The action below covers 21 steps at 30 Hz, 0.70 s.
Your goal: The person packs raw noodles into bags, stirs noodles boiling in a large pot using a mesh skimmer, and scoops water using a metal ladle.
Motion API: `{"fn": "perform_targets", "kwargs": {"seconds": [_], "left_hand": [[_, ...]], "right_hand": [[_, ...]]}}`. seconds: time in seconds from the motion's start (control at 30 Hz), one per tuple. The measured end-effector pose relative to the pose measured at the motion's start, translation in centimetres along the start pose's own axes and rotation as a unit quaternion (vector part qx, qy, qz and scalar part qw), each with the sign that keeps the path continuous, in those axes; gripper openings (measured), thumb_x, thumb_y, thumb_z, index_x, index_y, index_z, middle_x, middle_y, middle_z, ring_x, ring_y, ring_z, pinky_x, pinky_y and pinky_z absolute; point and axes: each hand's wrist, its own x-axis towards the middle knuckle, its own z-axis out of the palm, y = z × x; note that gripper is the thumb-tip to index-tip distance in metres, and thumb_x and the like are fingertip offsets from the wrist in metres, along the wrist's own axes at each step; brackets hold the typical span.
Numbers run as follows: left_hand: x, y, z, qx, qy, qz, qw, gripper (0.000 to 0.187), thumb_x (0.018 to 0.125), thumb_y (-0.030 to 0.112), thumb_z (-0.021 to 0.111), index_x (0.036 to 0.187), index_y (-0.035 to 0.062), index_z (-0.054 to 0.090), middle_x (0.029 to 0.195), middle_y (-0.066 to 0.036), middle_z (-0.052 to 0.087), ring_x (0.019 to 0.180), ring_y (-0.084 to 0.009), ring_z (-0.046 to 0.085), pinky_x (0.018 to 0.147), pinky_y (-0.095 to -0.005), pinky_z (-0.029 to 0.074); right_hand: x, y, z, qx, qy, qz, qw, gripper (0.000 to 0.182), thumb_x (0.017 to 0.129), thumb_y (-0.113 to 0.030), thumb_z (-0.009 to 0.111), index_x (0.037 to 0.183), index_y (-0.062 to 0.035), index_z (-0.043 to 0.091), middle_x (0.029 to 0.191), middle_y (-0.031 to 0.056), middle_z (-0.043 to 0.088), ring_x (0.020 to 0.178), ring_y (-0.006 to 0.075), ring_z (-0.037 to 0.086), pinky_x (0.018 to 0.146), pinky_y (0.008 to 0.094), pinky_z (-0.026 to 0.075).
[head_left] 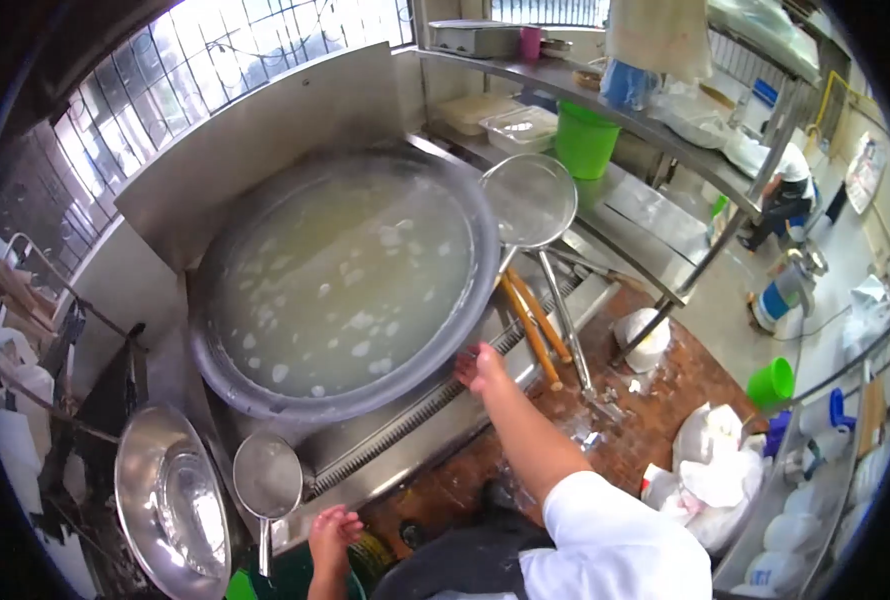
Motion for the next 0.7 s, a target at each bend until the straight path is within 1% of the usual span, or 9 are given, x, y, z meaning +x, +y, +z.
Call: {"fn": "perform_targets", "kwargs": {"seconds": [0.2, 0.23, 0.33, 0.4, 0.43, 0.47, 0.53, 0.6, 0.7], "left_hand": [[-4.0, -2.3, 2.6, 0.095, 0.029, 0.02, 0.995, 0.023, 0.086, 0.018, 0.057, 0.105, 0.005, 0.057, 0.085, -0.008, 0.066, 0.071, -0.018, 0.063, 0.057, -0.0299, 0.05], [-4.5, -2.6, 2.6, 0.105, 0.031, 0.022, 0.994, 0.024, 0.087, 0.021, 0.057, 0.107, 0.0071, 0.058, 0.085, -0.006, 0.066, 0.071, -0.0178, 0.062, 0.059, -0.0304, 0.049], [-5.3, -2.7, 2.7, 0.115, 0.037, -0.013, 0.993, 0.027, 0.087, 0.024, 0.058, 0.11, 0.0092, 0.059, 0.089, -0.006, 0.066, 0.076, -0.016, 0.062, 0.065, -0.0309, 0.049], [-5.3, -3.2, 2.8, 0.13, 0.045, -0.006, 0.99, 0.027, 0.087, 0.023, 0.059, 0.11, 0.009, 0.059, 0.091, -0.006, 0.066, 0.077, -0.0152, 0.062, 0.067, -0.0309, 0.05], [-4.7, -4.0, 1.8, 0.176, 0.022, -0.019, 0.984, 0.043, 0.088, 0.037, 0.054, 0.12, 0.0086, 0.053, 0.106, -0.01, 0.062, 0.086, -0.0211, 0.061, 0.076, -0.0351, 0.048], [-4.2, -4.1, 1.6, 0.15, 0.038, -0.006, 0.988, 0.035, 0.087, 0.029, 0.055, 0.114, 0.0067, 0.054, 0.099, -0.01, 0.063, 0.081, -0.02, 0.062, 0.069, -0.0333, 0.049], [-3.9, -4.2, 1.3, 0.094, 0.073, 0.016, 0.993, 0.019, 0.084, 0.013, 0.057, 0.101, 0.003, 0.056, 0.083, -0.008, 0.065, 0.07, -0.0177, 0.063, 0.055, -0.0299, 0.051], [-4.1, -3.0, 0.9, 0.16, 0.133, 0.107, 0.972, 0.017, 0.081, 0.01, 0.06, 0.095, 0.0009, 0.058, 0.082, -0.007, 0.064, 0.069, -0.0146, 0.06, 0.061, -0.026, 0.049], [-3.6, -1.7, -3.0, 0.256, 0.269, 0.235, 0.898, 0.015, 0.078, 0.008, 0.062, 0.091, -0.0005, 0.059, 0.081, -0.005, 0.06, 0.075, -0.0123, 0.055, 0.07, -0.026, 0.046]], "right_hand": [[0.4, -0.2, 2.2, 0.009, -0.086, 0.08, 0.993, 0.053, 0.091, -0.055, 0.026, 0.115, -0.0131, 0.048, 0.089, 0.0081, 0.059, 0.102, 0.0273, 0.05, 0.089, 0.0452, 0.034], [0.2, -0.3, 2.7, 0.012, -0.053, 0.096, 0.994, 0.053, 0.09, -0.057, 0.026, 0.104, -0.0147, 0.054, 0.088, 0.0064, 0.06, 0.099, 0.0247, 0.051, 0.085, 0.0412, 0.035], [1.3, -0.1, 2.3, 0.026, -0.103, 0.097, 0.99, 0.054, 0.088, -0.057, 0.026, 0.114, -0.0158, 0.05, 0.106, 0.0055, 0.06, 0.097, 0.0249, 0.055, 0.092, 0.0458, 0.033], [0.7, -0.4, 2.8, 0.054, -0.119, 0.077, 0.988, 0.056, 0.088, -0.061, 0.026, 0.11, -0.0155, 0.05, 0.102, 0.0054, 0.059, 0.095, 0.0239, 0.055, 0.084, 0.0434, 0.039], [-2.3, -1.6, 4.4, 0.091, -0.115, 0.059, 0.987, 0.055, 0.088, -0.061, 0.026, 0.105, -0.0149, 0.051, 0.096, 0.0048, 0.06, 0.09, 0.0227, 0.056, 0.077, 0.0417, 0.041], [-4.6, -2.5, 5.6, 0.126, -0.109, 0.04, 0.985, 0.055, 0.089, -0.061, 0.025, 0.101, -0.0143, 0.052, 0.09, 0.0041, 0.06, 0.086, 0.0215, 0.056, 0.07, 0.0401, 0.043], [-5.1, -2.3, 6.0, 0.103, -0.079, -0.026, 0.991, 0.044, 0.089, -0.056, 0.036, 0.089, -0.0145, 0.052, 0.078, 0.0013, 0.057, 0.069, 0.0196, 0.055, 0.059, 0.0385, 0.044], [-3.4, -2.1, 3.2, 0.044, -0.124, -0.019, 0.991, 0.037, 0.089, -0.05, 0.042, 0.09, -0.0141, 0.051, 0.076, 0.0016, 0.055, 0.064, 0.0191, 0.054, 0.057, 0.0373, 0.045], [-3.0, -2.5, 0.4, -0.011, -0.067, -0.038, 0.997, 0.013, 0.083, -0.014, 0.059, 0.091, -0.0158, 0.05, 0.065, -0.0004, 0.048, 0.054, 0.0156, 0.051, 0.047, 0.0313, 0.043]]}}
